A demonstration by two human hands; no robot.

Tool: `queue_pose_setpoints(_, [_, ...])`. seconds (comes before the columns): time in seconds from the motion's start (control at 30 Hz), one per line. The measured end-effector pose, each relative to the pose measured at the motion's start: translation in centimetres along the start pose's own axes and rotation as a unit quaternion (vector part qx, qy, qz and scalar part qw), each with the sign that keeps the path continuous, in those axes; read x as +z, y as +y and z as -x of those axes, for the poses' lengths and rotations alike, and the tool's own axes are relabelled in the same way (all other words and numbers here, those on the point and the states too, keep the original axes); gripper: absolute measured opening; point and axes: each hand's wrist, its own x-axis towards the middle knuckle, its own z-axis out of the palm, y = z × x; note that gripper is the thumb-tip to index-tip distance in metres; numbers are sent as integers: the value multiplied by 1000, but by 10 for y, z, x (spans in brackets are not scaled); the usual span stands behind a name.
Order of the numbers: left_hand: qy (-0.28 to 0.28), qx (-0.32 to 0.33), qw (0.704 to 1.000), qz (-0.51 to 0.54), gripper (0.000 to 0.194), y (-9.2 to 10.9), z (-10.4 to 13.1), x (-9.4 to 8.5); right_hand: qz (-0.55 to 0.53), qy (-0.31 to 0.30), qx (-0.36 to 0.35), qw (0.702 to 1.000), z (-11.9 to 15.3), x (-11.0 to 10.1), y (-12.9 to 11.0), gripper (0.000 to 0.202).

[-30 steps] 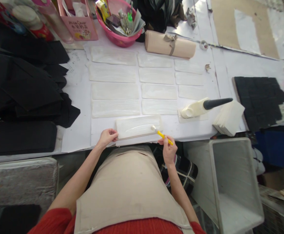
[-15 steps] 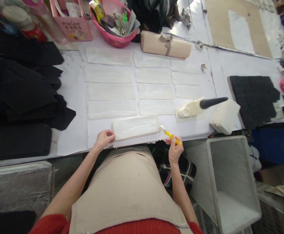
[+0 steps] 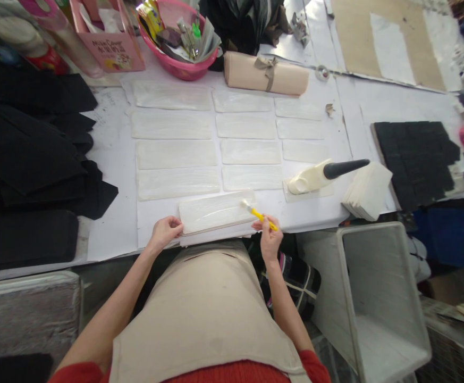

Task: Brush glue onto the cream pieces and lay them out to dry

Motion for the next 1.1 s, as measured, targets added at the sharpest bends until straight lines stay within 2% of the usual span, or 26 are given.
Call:
queue_pose_setpoints(0.07, [3,0,1000,-4,17,2,1,0,0,-80,7,997,0,13,3,35])
queue_pose_setpoints(0.1, [3,-1,1000,-5,17,3,1,0,5,-79,9,997,-3,14,5,36])
queue_pose_setpoints(0.13, [3,-3,1000,-5,17,4,1,0,13,-49,9,999,-8,13,8,37])
queue_pose_setpoints(0.23, [2,-9,1000,-2,16,4,1,0,42,101,-4,994,-24,-3,11,39])
queue_pose_setpoints(0.3, [2,-8,1000,0,17,3,0,-1,51,133,-20,990,-27,-7,6,38])
queue_pose_setpoints(0.33, [1,-7,1000,1,17,2,0,-1,46,114,-26,992,-25,-4,3,36])
queue_pose_setpoints(0.43, [-2,-3,1000,4,17,-1,-2,-1,14,-22,-26,999,-17,18,0,33])
queue_pose_setpoints(0.5, [-5,-3,1000,5,17,-3,-2,0,-1,-63,-18,998,-17,30,5,34])
queue_pose_setpoints(0.57, [-8,-3,1000,4,16,-3,-3,0,-4,-10,-4,1000,-26,29,12,37])
queue_pose_setpoints(0.67, [-9,-4,1000,8,13,-2,-3,1,15,114,-7,993,-39,11,14,39])
queue_pose_setpoints(0.73, [-10,-9,1000,20,12,0,-2,1,28,137,-26,990,-38,4,7,38])
queue_pose_setpoints(0.8, [-14,-16,999,36,12,1,-2,0,30,84,-38,995,-24,10,-3,36])
queue_pose_setpoints(0.87, [-25,-22,998,58,13,2,-1,-1,18,-17,-37,999,-1,29,-13,33])
queue_pose_setpoints(0.97, [-45,-26,994,94,17,3,0,-5,-13,-164,-20,986,33,64,-20,30])
queue_pose_setpoints(1.03, [-57,-28,992,112,20,3,1,-7,-26,-224,-3,974,49,81,-18,30])
queue_pose_setpoints(1.1, [-64,-29,990,124,22,4,1,-9,-33,-258,23,965,58,91,-15,31])
